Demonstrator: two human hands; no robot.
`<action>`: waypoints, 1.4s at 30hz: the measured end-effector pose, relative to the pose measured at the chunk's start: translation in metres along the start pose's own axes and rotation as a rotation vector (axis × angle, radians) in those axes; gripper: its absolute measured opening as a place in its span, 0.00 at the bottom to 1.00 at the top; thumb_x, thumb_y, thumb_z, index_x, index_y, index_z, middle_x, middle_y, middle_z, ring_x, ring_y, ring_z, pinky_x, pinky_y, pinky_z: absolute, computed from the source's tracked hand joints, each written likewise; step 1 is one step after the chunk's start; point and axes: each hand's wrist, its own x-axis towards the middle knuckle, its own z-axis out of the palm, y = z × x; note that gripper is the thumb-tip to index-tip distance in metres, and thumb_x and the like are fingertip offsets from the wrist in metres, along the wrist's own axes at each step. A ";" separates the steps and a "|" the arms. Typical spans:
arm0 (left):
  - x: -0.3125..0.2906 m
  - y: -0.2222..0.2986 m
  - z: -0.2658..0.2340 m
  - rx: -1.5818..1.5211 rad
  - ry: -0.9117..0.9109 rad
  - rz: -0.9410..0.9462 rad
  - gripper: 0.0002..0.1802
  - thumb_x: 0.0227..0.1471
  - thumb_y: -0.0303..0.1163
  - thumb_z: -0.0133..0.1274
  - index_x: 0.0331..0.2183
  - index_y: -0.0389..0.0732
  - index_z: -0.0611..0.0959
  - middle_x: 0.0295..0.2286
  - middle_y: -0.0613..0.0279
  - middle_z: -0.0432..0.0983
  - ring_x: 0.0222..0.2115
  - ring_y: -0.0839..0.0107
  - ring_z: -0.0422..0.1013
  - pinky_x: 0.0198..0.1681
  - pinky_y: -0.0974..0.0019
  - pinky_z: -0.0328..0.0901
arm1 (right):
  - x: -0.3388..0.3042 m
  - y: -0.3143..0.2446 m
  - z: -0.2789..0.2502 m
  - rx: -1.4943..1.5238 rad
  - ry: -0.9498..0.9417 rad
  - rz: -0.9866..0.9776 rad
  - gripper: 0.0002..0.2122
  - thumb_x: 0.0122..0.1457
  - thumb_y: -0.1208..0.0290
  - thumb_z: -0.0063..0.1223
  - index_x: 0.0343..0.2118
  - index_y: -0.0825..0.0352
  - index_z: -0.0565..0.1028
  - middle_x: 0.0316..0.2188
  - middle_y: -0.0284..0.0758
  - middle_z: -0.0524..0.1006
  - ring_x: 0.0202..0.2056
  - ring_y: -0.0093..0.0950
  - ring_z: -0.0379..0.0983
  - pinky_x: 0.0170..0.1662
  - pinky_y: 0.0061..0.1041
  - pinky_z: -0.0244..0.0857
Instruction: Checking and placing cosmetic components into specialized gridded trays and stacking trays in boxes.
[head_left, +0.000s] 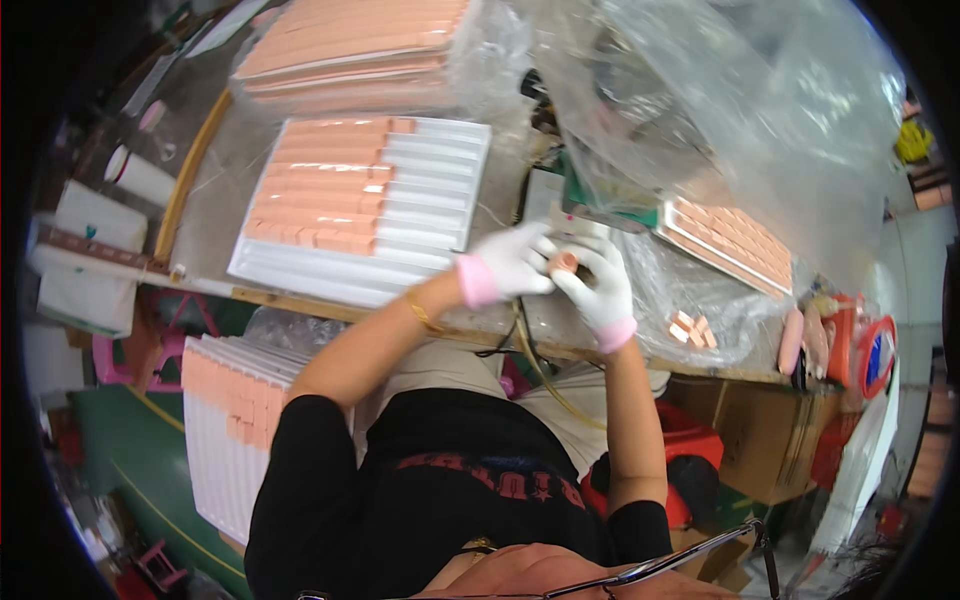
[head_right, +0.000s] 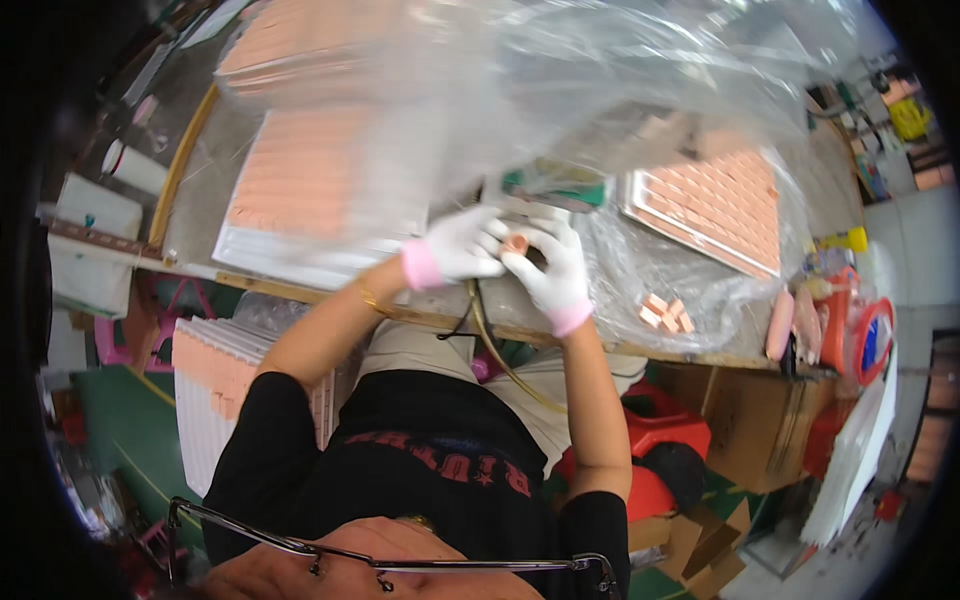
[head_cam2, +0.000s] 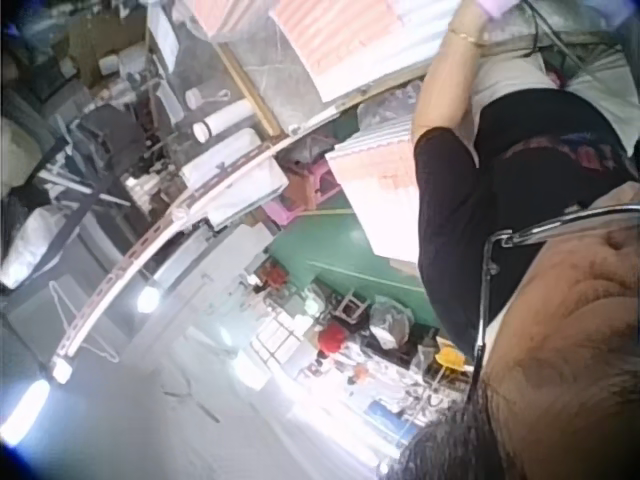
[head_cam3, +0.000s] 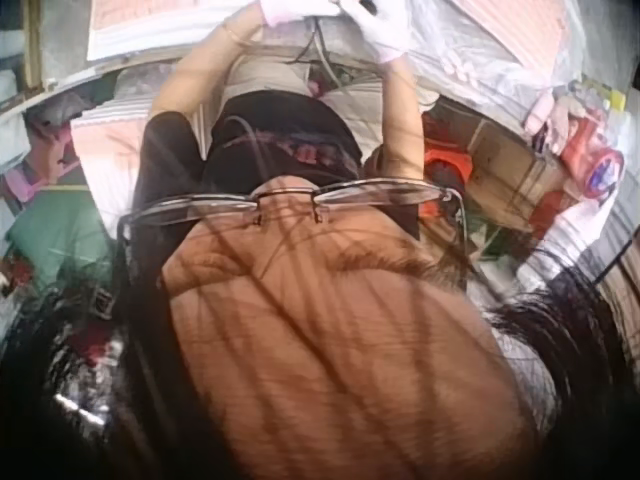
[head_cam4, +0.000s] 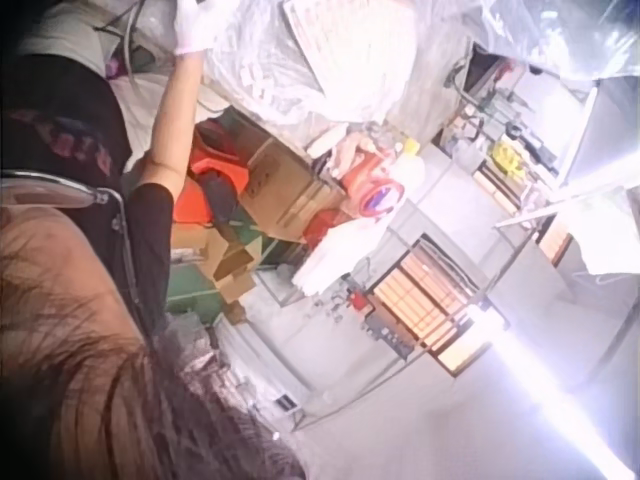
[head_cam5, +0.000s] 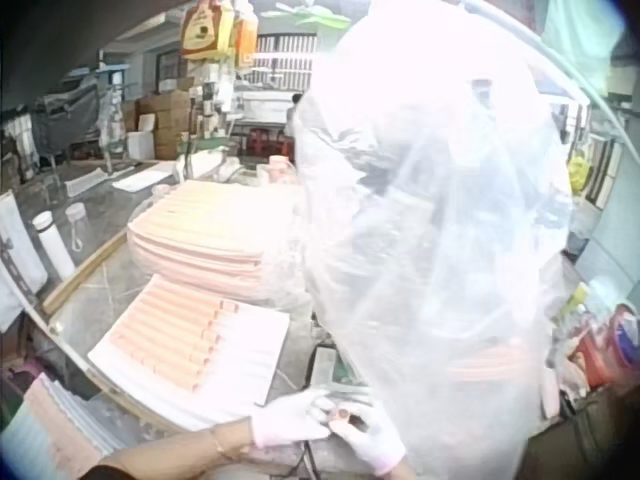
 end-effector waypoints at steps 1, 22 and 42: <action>-0.017 0.048 0.012 0.482 0.119 0.015 0.33 0.39 0.25 0.57 0.50 0.33 0.67 0.35 0.56 0.73 0.33 0.68 0.72 0.37 0.68 0.68 | 0.002 0.009 -0.005 -0.208 0.043 -0.107 0.14 0.42 0.69 0.64 0.33 0.67 0.77 0.36 0.42 0.72 0.41 0.38 0.67 0.45 0.32 0.61; -0.042 0.107 -0.193 1.641 0.310 0.048 0.09 0.36 0.26 0.56 0.27 0.38 0.78 0.27 0.52 0.74 0.32 0.53 0.69 0.39 0.56 0.64 | -0.046 0.079 -0.206 -0.744 -0.152 0.861 0.17 0.49 0.56 0.51 0.34 0.64 0.80 0.34 0.43 0.78 0.39 0.38 0.74 0.44 0.31 0.66; -0.003 0.047 0.017 0.353 0.044 -0.048 0.17 0.55 0.34 0.51 0.44 0.33 0.74 0.33 0.60 0.75 0.29 0.78 0.71 0.34 0.74 0.68 | -0.004 -0.009 -0.038 -0.166 -0.151 -0.050 0.15 0.53 0.67 0.57 0.43 0.66 0.72 0.35 0.37 0.73 0.36 0.29 0.71 0.38 0.24 0.65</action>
